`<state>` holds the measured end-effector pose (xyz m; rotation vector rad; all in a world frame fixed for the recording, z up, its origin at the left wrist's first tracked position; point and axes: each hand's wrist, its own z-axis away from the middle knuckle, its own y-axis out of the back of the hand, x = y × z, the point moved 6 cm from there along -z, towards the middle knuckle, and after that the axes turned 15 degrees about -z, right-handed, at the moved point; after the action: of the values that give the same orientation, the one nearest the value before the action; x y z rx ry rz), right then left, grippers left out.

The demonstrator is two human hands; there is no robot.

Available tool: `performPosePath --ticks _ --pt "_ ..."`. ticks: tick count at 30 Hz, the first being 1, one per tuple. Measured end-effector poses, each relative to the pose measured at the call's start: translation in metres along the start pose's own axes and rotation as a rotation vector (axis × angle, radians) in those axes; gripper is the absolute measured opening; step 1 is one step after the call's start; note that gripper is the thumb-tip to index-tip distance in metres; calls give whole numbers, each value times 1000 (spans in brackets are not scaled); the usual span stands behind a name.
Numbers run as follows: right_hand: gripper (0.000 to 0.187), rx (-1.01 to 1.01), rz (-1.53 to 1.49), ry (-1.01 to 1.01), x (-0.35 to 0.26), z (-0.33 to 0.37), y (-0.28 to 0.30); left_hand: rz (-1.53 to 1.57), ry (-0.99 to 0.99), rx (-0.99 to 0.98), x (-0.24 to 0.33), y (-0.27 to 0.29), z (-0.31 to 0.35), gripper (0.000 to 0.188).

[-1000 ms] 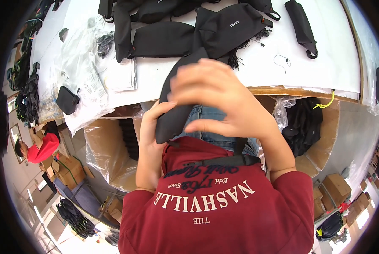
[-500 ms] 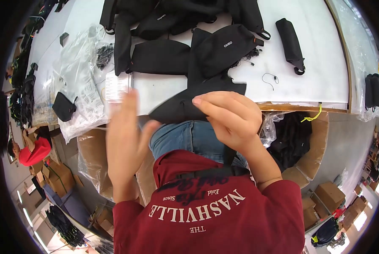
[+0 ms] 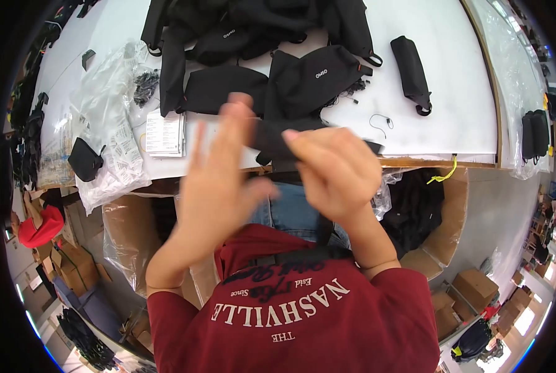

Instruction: Inserting silica gel packets and instruction cards into individual black protective pouches.

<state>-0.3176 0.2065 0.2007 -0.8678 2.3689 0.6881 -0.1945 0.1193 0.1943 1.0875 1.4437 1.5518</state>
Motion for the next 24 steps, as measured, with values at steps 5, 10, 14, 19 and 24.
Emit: performPosePath --ticks 5,10,14,19,24 --pt "39 143 12 -212 20 13 27 17 216 -86 -41 -35 4 54" --pt "38 -97 151 7 4 -11 15 77 -251 334 10 -3 -21 53" --pt "35 78 192 -121 31 -3 63 145 261 -792 -41 -16 3 58" --pt "30 -70 40 -89 4 -16 17 91 -93 278 21 37 -8 44" --pt "31 250 197 -197 20 -4 86 346 -83 1 -2 -27 10 47"
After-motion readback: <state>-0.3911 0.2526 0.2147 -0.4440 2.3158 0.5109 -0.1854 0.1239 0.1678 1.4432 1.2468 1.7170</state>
